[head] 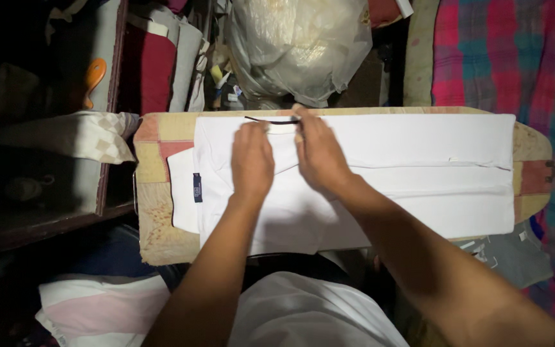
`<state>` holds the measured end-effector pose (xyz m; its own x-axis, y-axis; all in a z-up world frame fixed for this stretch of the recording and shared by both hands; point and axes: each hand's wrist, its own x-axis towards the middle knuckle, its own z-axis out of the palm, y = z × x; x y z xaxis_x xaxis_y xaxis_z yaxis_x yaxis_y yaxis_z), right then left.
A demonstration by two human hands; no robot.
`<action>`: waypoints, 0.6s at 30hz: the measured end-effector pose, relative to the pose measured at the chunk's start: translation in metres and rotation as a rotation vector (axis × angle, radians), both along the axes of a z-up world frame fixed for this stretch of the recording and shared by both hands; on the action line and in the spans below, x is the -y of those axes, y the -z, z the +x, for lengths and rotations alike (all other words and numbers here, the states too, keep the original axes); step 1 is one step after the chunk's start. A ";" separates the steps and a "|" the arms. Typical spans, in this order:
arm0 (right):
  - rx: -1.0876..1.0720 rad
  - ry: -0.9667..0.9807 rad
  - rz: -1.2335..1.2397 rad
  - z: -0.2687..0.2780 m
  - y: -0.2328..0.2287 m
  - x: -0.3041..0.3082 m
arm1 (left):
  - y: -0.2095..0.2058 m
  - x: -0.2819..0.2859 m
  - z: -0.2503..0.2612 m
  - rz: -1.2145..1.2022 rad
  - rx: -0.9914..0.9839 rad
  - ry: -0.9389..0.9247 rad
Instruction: The person folds a white shirt on a board by smoothing the fabric and folding the sleeves and sides inward.
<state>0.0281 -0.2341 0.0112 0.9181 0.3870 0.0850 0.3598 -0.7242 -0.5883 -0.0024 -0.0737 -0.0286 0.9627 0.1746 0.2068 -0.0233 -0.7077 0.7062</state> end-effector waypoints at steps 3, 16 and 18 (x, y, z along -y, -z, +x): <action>-0.095 -0.047 0.006 -0.007 -0.002 -0.001 | 0.012 0.005 -0.005 0.013 0.026 0.115; -0.208 -0.010 -0.170 -0.016 -0.014 0.038 | 0.007 -0.030 -0.029 0.316 -0.203 0.373; -0.191 -0.037 -0.183 -0.017 -0.013 0.042 | 0.003 -0.035 -0.028 0.341 -0.238 0.393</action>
